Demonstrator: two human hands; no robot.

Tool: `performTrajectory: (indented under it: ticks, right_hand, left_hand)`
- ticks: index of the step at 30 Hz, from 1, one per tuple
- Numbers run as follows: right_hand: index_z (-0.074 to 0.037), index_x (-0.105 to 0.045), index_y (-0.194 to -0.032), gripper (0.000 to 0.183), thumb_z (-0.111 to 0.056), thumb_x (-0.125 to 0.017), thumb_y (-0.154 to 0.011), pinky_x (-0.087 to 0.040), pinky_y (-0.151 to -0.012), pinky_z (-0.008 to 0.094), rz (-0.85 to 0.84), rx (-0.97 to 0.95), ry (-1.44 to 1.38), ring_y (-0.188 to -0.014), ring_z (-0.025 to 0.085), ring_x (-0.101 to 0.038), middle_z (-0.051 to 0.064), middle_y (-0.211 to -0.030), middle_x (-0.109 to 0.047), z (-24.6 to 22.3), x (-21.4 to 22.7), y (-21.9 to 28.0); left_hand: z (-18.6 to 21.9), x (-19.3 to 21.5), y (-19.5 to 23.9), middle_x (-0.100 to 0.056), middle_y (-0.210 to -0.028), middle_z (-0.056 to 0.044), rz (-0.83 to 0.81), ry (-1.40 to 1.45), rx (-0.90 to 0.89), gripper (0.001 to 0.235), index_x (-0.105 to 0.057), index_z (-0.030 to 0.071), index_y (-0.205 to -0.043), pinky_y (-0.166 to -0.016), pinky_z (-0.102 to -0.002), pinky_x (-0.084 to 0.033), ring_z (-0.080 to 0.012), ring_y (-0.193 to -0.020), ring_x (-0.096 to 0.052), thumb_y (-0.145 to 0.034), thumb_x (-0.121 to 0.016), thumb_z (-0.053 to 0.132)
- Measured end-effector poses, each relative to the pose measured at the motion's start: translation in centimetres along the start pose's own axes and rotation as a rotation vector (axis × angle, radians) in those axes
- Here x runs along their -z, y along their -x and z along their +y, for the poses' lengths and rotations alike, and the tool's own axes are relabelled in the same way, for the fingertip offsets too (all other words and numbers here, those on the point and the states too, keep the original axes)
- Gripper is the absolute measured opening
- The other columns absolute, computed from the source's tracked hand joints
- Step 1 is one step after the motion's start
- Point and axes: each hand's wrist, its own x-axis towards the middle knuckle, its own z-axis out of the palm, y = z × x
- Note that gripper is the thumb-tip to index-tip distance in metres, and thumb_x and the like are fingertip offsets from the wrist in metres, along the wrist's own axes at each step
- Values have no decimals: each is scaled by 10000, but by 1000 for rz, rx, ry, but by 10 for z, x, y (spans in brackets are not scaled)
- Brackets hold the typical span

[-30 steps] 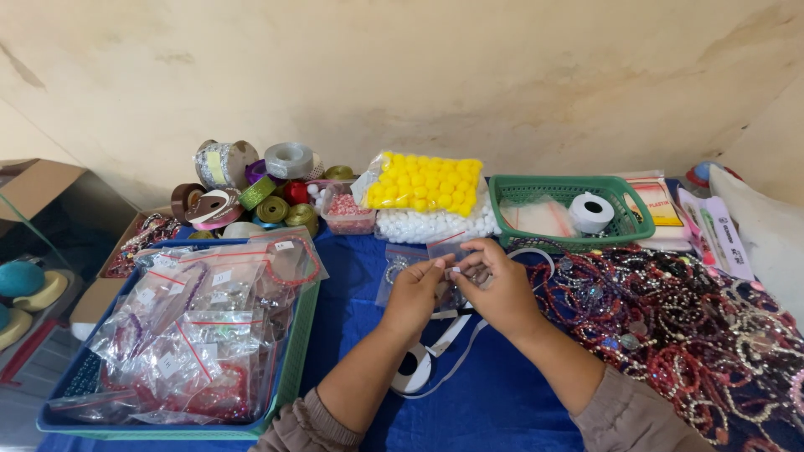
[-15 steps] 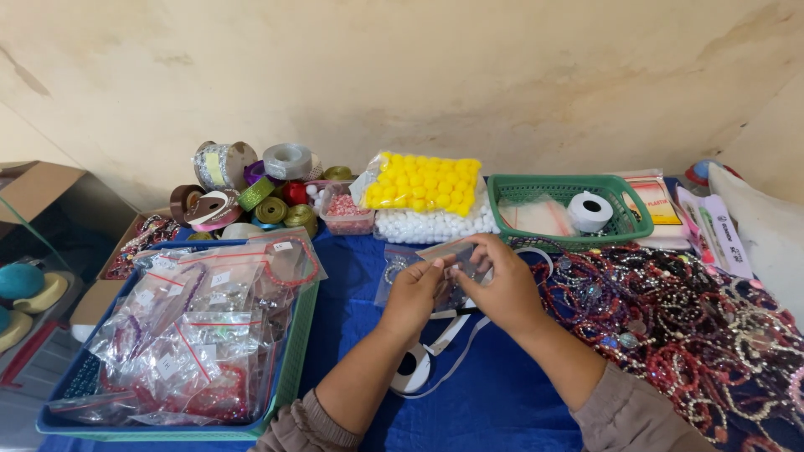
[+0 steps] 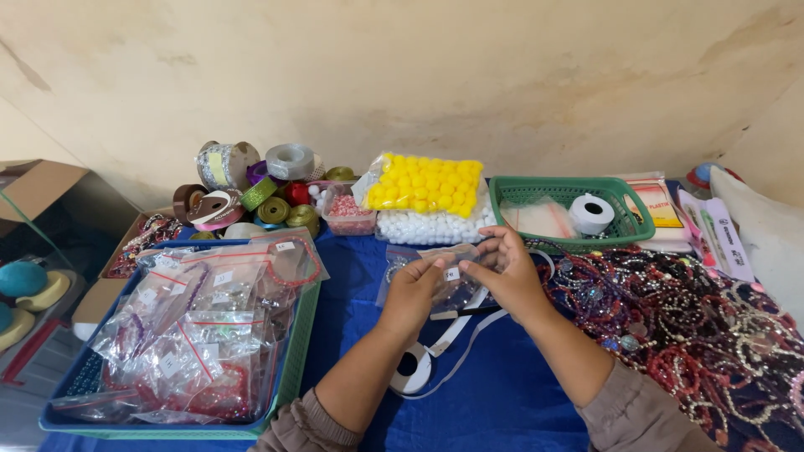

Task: Labeling and packaging handmade bracelets into small plastic bags.

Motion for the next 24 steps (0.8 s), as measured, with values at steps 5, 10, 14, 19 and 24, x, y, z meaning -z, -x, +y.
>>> performTrajectory:
  ticks: [5, 10, 14, 19, 24]
  right_hand:
    - [-23, -466, -1326, 579, 28, -752, -825, -549, -773, 250, -13, -154, -184, -846, 113, -685, 61, -895, -694, 3, 0, 2]
    - [-21, -464, -1328, 575, 48, -742, -830, -554, -780, 243, -18, -142, -213, -842, 108, -682, 52, -872, -695, 1, -2, 3]
    - [-16, -469, -1326, 574, 53, -756, -834, -535, -750, 239, 2, -135, -216, -824, 104, -668, 55, -873, -683, 2, -1, 3]
    - [-21, -469, -1325, 563, 41, -748, -839, -553, -755, 257, 3, -139, -233, -821, 119, -685, 61, -889, -690, -1, -2, 3]
    - [-41, -433, -1341, 553, 18, -707, -864, -581, -815, 290, -67, -148, -279, -891, 149, -706, 94, -990, -711, 6, -4, 4]
  left_hand:
    - [3, 0, 2, -767, -1029, -70, -40, -4, 4, 287, -695, -16, -1225, -764, -233, -572, -101, -866, -722, -960, -657, 86]
    - [-3, 5, -2, -769, -955, -81, -27, -104, -28, 284, -704, -4, -1213, -654, -222, -531, -91, -778, -691, -934, -675, 37]
    - [-1, 6, -2, -715, -855, -35, 62, -169, -36, 263, -698, 3, -1175, -597, -213, -501, -70, -702, -653, -915, -680, 36]
    - [-8, 13, -6, -673, -832, -32, 49, -130, -88, 240, -672, -12, -1156, -569, -211, -450, -76, -672, -596, -917, -685, 9]
    - [12, 3, 2, -710, -909, -15, 66, 10, -9, 224, -659, 33, -1154, -600, -225, -509, -87, -781, -706, -956, -574, 95]
